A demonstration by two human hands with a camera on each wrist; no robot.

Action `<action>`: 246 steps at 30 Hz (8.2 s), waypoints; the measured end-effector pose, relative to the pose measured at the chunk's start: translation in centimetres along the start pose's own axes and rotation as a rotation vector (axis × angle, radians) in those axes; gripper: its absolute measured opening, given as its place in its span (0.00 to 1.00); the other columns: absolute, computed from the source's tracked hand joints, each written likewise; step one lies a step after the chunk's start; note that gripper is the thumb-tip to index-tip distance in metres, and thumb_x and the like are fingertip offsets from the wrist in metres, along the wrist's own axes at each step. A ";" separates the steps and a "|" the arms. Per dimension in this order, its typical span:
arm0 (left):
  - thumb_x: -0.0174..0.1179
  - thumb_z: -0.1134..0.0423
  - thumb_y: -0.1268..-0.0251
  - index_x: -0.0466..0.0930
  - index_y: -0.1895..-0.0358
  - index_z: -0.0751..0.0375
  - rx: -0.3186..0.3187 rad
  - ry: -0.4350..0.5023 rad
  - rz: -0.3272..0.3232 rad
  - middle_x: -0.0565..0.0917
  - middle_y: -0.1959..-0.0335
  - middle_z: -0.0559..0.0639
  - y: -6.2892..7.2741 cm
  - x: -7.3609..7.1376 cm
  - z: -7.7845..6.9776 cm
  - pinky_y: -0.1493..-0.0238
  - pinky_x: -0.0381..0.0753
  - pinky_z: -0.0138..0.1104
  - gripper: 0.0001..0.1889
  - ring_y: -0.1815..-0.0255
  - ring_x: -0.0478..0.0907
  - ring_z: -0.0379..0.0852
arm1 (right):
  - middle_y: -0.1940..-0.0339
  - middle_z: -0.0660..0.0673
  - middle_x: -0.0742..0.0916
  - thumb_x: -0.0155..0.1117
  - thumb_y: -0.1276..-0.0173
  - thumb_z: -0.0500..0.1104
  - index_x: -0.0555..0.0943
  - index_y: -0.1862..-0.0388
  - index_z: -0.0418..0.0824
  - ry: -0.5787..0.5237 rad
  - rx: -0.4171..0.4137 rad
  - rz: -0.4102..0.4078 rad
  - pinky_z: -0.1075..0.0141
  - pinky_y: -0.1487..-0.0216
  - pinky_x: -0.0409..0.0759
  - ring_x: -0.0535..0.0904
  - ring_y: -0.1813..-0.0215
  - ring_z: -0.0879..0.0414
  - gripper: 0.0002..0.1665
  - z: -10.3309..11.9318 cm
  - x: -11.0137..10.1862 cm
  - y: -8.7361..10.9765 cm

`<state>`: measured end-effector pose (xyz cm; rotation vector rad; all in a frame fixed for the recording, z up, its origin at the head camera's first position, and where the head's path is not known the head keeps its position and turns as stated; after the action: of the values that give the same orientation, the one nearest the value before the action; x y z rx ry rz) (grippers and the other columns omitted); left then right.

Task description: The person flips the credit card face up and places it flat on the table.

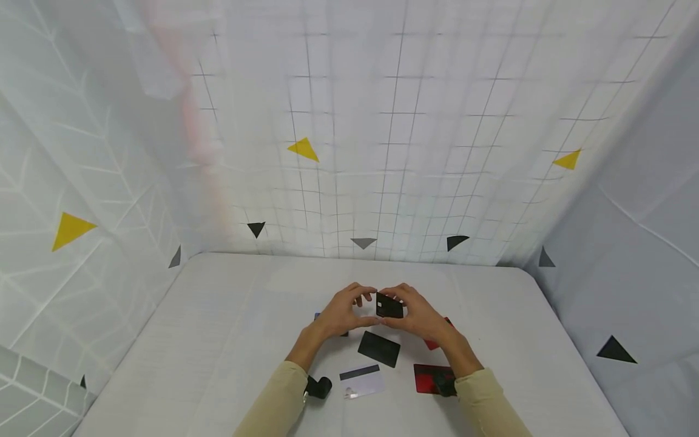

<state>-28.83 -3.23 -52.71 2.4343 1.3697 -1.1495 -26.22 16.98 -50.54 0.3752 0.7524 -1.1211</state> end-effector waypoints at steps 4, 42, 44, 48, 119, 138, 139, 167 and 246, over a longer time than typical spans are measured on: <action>0.72 0.42 0.43 0.73 0.31 0.49 -0.001 -0.001 0.001 0.80 0.47 0.50 0.1 0.0 -0.1 0.54 0.78 0.36 0.37 0.54 0.76 0.43 | 0.44 0.51 0.77 0.78 0.42 0.57 0.75 0.33 0.56 0.091 0.010 0.017 0.52 0.45 0.80 0.74 0.43 0.51 0.38 0.1 0.1 0.0; 0.72 0.41 0.43 0.76 0.37 0.42 -0.007 -0.093 -0.004 0.79 0.50 0.40 0.5 -0.2 -0.1 0.56 0.74 0.33 0.30 0.55 0.76 0.45 | 0.43 0.47 0.77 0.79 0.42 0.54 0.78 0.34 0.52 0.274 0.052 0.026 0.52 0.44 0.81 0.71 0.42 0.50 0.36 0.5 0.0 0.3; 0.71 0.40 0.43 0.76 0.37 0.41 -0.016 -0.110 -0.004 0.79 0.50 0.39 0.5 -0.3 0.2 0.54 0.73 0.34 0.31 0.55 0.75 0.42 | 0.43 0.48 0.77 0.79 0.42 0.55 0.78 0.35 0.52 0.273 0.060 0.026 0.52 0.44 0.81 0.71 0.42 0.51 0.36 0.3 0.0 0.3; 0.71 0.39 0.43 0.76 0.37 0.40 -0.028 -0.136 -0.011 0.79 0.50 0.39 0.8 -0.5 0.6 0.53 0.72 0.37 0.31 0.54 0.73 0.41 | 0.43 0.47 0.78 0.79 0.43 0.54 0.79 0.35 0.49 0.270 0.075 0.016 0.52 0.43 0.80 0.71 0.43 0.51 0.37 0.0 -0.1 0.3; 0.68 0.43 0.38 0.78 0.34 0.48 -0.121 -0.260 0.072 0.82 0.49 0.42 0.9 -0.4 1.6 0.40 0.68 0.48 0.30 0.42 0.72 0.44 | 0.43 0.49 0.79 0.79 0.43 0.53 0.81 0.38 0.51 0.184 0.152 0.031 0.48 0.40 0.77 0.73 0.40 0.49 0.33 -3.1 -0.2 -0.1; 0.73 0.42 0.44 0.84 0.40 0.46 -0.216 -0.387 0.122 0.81 0.45 0.42 0.1 0.6 1.6 0.41 0.68 0.50 0.28 0.40 0.72 0.47 | 0.46 0.50 0.82 0.82 0.47 0.53 0.85 0.43 0.49 0.271 0.153 0.093 0.46 0.38 0.74 0.73 0.40 0.49 0.32 -4.4 0.6 -0.9; 0.73 0.42 0.44 0.84 0.40 0.46 -0.219 -0.385 0.124 0.81 0.45 0.42 0.1 0.6 1.6 0.41 0.68 0.51 0.28 0.39 0.72 0.47 | 0.46 0.50 0.82 0.82 0.48 0.53 0.85 0.43 0.49 0.281 0.155 0.090 0.45 0.38 0.74 0.73 0.40 0.48 0.32 -4.4 0.7 -0.9; 0.75 0.44 0.46 0.84 0.39 0.46 -0.244 -0.396 0.130 0.80 0.45 0.43 0.0 0.8 1.6 0.41 0.68 0.53 0.30 0.40 0.73 0.48 | 0.45 0.50 0.82 0.82 0.48 0.52 0.85 0.43 0.51 0.330 0.189 0.088 0.43 0.37 0.72 0.73 0.38 0.47 0.31 -4.3 0.7 -0.7; 0.76 0.43 0.49 0.83 0.38 0.46 -0.356 -0.403 -0.067 0.79 0.51 0.42 9.5 -6.3 4.6 0.43 0.64 0.54 0.32 0.45 0.73 0.46 | 0.47 0.48 0.82 0.71 0.38 0.64 0.80 0.35 0.47 0.258 -0.010 0.103 0.50 0.44 0.77 0.74 0.44 0.52 0.37 2.6 6.2 -2.5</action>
<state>-25.93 -15.12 -54.15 1.8088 1.3896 -1.2046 -26.18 10.14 -52.85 0.5514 0.9539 -0.9827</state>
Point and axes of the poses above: each hand's wrist, its own y-axis away from the middle knuckle, its own x-axis out of the palm, z = x × y, the point moved 4 cm from there along -y, towards the middle knuckle
